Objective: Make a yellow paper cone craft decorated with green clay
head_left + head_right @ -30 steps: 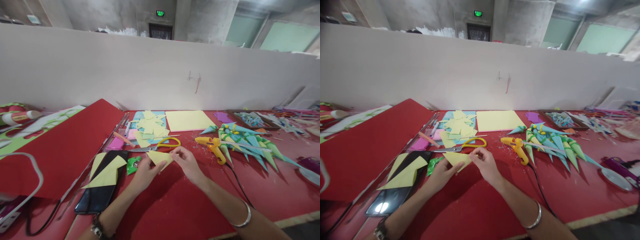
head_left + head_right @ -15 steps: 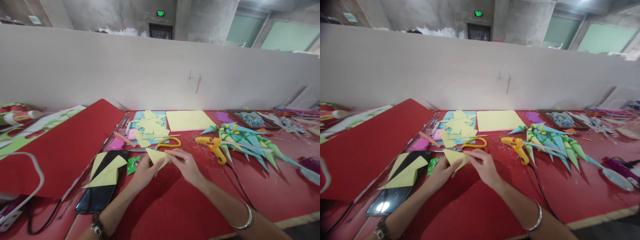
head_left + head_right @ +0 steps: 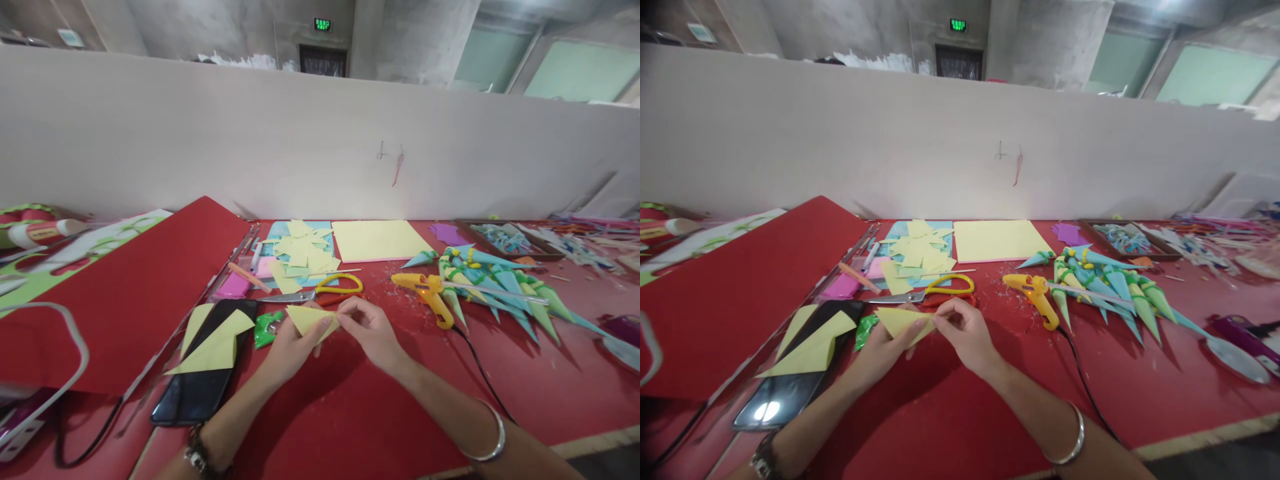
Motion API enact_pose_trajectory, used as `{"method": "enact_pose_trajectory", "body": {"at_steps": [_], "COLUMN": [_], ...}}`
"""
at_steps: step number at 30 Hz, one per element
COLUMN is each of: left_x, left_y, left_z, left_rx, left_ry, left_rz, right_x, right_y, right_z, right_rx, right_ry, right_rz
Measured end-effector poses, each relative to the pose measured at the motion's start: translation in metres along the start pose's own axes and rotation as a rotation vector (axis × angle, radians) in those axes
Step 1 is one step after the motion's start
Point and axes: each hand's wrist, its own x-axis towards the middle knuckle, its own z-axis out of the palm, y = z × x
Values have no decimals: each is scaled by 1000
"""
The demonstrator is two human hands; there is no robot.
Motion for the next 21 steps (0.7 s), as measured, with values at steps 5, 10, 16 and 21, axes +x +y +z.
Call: {"method": "enact_pose_trajectory", "body": {"at_steps": [5,10,16,21], "left_x": [0,1,1,3], "left_y": [-4,-5,-3,-7], "left_z": [1,1,1,-1], "left_rx": [32,59,82,163], "left_ry": [75,100,99,44], "left_rz": [-28,-24,-35,-24], "right_x": [0,0,1,0], "right_y": [-2,-3,-3,-2], "right_z": [1,2,0,-2], "right_rx": [76,106,139,63], "right_ry": [3,-17,-86,-244], "right_rz": [58,106,184,209]}}
